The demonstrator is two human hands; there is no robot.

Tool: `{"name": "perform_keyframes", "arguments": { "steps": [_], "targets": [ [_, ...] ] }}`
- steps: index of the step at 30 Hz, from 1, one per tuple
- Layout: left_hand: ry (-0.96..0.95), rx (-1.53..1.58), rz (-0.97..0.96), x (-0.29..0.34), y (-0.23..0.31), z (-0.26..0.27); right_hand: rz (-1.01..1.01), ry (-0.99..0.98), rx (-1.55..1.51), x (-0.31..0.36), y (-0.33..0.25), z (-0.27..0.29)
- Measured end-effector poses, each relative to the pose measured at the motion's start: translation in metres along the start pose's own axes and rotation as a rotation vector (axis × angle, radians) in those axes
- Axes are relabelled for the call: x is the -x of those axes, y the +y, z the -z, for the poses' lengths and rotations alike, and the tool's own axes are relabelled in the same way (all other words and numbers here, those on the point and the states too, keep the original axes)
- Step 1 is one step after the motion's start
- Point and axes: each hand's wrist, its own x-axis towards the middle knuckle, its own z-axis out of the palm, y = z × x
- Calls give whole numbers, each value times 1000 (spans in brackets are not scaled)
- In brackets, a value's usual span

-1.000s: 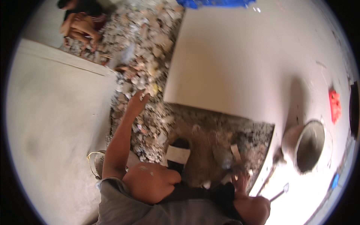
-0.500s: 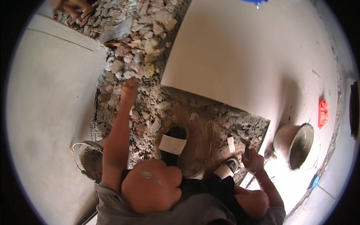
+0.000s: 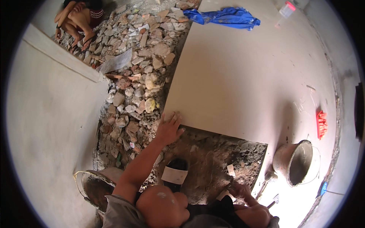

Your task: The person places a large floor tile onto a prepared bed of mortar, using a rubber mallet to tap it into position and a hammer to break up debris. The person adjusts the tile's alignment and continues to secure it.

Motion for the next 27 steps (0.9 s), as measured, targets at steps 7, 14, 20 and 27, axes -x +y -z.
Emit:
{"name": "perform_keyframes", "arguments": {
  "steps": [7,14,20,27],
  "targets": [
    [-77,30,12,-25,17,-4,-161,-182,-123,0,5,-36],
    [9,-200,198,-102,-49,-5,-74,482,-47,-73,48,65],
    [194,0,605,-211,-155,-14,-535,584,142,-248,133,199],
    [369,-9,652,-224,-169,-37,-567,941,39,-430,163,319]
  ]
}}
